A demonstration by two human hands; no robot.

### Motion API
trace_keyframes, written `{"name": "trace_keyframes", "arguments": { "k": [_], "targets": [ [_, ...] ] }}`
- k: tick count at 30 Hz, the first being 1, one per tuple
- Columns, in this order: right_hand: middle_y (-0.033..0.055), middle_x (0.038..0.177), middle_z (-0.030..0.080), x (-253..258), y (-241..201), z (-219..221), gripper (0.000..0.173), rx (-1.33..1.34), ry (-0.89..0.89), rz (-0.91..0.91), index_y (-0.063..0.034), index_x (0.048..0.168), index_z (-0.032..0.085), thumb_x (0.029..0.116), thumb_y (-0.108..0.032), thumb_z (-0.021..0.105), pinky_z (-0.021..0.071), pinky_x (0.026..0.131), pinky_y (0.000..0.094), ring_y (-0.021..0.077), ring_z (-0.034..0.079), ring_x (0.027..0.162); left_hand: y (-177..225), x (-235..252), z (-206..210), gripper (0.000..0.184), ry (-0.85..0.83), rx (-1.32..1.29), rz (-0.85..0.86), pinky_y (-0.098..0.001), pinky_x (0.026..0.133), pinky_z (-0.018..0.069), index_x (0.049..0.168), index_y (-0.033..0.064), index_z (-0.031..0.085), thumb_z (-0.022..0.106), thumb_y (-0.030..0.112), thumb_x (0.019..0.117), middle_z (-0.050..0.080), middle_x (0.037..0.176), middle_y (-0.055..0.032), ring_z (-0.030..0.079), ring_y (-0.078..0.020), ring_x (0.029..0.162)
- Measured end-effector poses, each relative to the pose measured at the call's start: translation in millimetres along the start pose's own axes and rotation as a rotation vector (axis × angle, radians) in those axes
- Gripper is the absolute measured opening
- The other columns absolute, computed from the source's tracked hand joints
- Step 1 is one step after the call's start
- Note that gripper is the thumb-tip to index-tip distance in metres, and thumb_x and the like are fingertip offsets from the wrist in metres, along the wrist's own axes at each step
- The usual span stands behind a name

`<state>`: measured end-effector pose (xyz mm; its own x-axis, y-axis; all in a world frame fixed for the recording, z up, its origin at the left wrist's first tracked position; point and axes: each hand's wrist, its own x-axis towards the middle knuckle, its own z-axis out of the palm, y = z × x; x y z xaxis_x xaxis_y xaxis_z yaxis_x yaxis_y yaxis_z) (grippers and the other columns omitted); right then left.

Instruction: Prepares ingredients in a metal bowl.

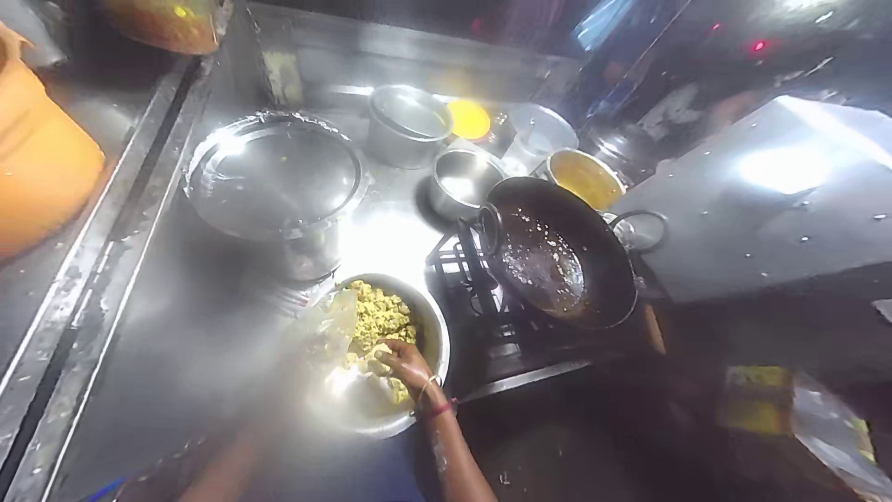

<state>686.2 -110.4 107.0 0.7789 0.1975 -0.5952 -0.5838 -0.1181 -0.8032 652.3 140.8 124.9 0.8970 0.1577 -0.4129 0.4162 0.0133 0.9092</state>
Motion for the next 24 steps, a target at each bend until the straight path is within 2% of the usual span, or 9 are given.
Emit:
{"name": "trace_keyframes", "arguments": {
  "k": [2, 4, 7, 10, 14, 17, 20, 21, 24],
  "targets": [
    [0.0215, 0.123, 0.066, -2.8, 0.2, 2.0, 0.045, 0.037, 0.015, 0.005, 0.0032, 0.138, 0.057, 0.0979, -0.013, 0.07, 0.0616, 0.09, 0.0416, 0.0244, 0.071, 0.102, 3.5, -3.7, -3.0, 0.057, -0.024, -0.018, -0.024, -0.0345, 0.092, 0.052, 0.138, -0.0097, 0.045, 0.016, 0.032, 0.1124, 0.06, 0.121, -0.0199, 0.061, -0.0142, 0.106],
    [0.0208, 0.121, 0.066, -4.1, -0.4, 2.5, 0.042, 0.066, 0.042, 0.008, 0.0031, 0.136, 0.059, 0.0978, -0.011, 0.069, 0.0617, 0.089, 0.0419, 0.0244, 0.071, 0.102, 6.6, -6.3, 2.6, 0.051, 0.027, -0.032, -0.034, -0.0288, 0.085, 0.0533, 0.134, -0.0085, 0.046, 0.019, 0.028, 0.1116, 0.06, 0.112, -0.0153, 0.061, -0.0096, 0.098],
    [0.021, 0.12, 0.067, -4.0, 7.1, 1.0, 0.039, 0.04, 0.065, 0.021, 0.0034, 0.132, 0.061, 0.0994, -0.017, 0.068, 0.0612, 0.091, 0.0454, 0.026, 0.071, 0.102, 47.5, -25.7, 16.7, 0.046, 0.084, -0.062, -0.197, -0.0267, 0.09, 0.05, 0.134, -0.0075, 0.047, 0.019, 0.023, 0.1134, 0.059, 0.11, -0.0133, 0.059, -0.0089, 0.099],
    [0.0195, 0.114, 0.07, 3.0, 20.5, -1.9, 0.037, -0.022, 0.075, 0.01, 0.0027, 0.126, 0.066, 0.1005, -0.024, 0.067, 0.0614, 0.09, 0.0465, 0.0256, 0.071, 0.099, -20.9, -4.9, 2.1, 0.058, -0.007, -0.124, 0.062, -0.0262, 0.088, 0.0567, 0.135, -0.0047, 0.049, 0.019, 0.038, 0.1097, 0.067, 0.111, -0.0063, 0.065, -0.0044, 0.098],
    [0.0198, 0.113, 0.069, -1.0, 18.0, -0.4, 0.033, -0.021, 0.099, -0.006, 0.0041, 0.124, 0.066, 0.102, -0.02, 0.064, 0.0615, 0.088, 0.045, 0.0249, 0.071, 0.097, -25.3, -5.3, 1.4, 0.052, -0.038, -0.103, 0.073, -0.024, 0.085, 0.0557, 0.13, -0.0006, 0.053, 0.024, 0.037, 0.1098, 0.067, 0.108, -0.0017, 0.064, -0.0014, 0.094],
    [0.02, 0.113, 0.068, -4.3, 15.5, 1.9, 0.031, -0.018, 0.124, -0.017, 0.0044, 0.124, 0.065, 0.1023, -0.018, 0.064, 0.0622, 0.086, 0.0454, 0.0254, 0.071, 0.096, 7.4, -15.2, 4.1, 0.047, -0.069, -0.004, -0.027, -0.0283, 0.087, 0.0506, 0.134, -0.0069, 0.05, 0.025, 0.026, 0.1113, 0.061, 0.117, -0.0135, 0.058, -0.0104, 0.1],
    [0.0202, 0.116, 0.068, -4.1, 17.2, 7.7, 0.032, 0.006, 0.127, -0.043, 0.0045, 0.126, 0.064, 0.103, -0.017, 0.063, 0.0612, 0.088, 0.0465, 0.0263, 0.07, 0.099, 44.9, -30.6, 5.7, 0.043, -0.024, 0.046, -0.137, -0.0336, 0.101, 0.0456, 0.139, -0.011, 0.046, 0.027, 0.017, 0.1131, 0.056, 0.131, -0.0247, 0.055, -0.0213, 0.117],
    [0.0203, 0.116, 0.068, -2.5, 19.1, 7.2, 0.032, 0.01, 0.132, -0.058, 0.0044, 0.126, 0.064, 0.1031, -0.017, 0.063, 0.0618, 0.086, 0.0464, 0.0265, 0.07, 0.099, 34.6, -26.7, 3.3, 0.044, -0.037, 0.04, -0.076, -0.0349, 0.105, 0.0454, 0.14, -0.0132, 0.044, 0.027, 0.017, 0.1119, 0.055, 0.135, -0.0274, 0.055, -0.0233, 0.122],
    [0.0201, 0.115, 0.068, -2.7, 23.1, 6.5, 0.03, 0.014, 0.144, -0.061, 0.0041, 0.126, 0.064, 0.1035, -0.017, 0.062, 0.0624, 0.084, 0.0466, 0.0268, 0.071, 0.097, 7.8, -19.6, 0.4, 0.048, -0.065, 0.0, 0.022, -0.0351, 0.108, 0.0443, 0.141, -0.0136, 0.043, 0.031, 0.022, 0.1114, 0.055, 0.137, -0.0278, 0.055, -0.0227, 0.126]
  ]
}}
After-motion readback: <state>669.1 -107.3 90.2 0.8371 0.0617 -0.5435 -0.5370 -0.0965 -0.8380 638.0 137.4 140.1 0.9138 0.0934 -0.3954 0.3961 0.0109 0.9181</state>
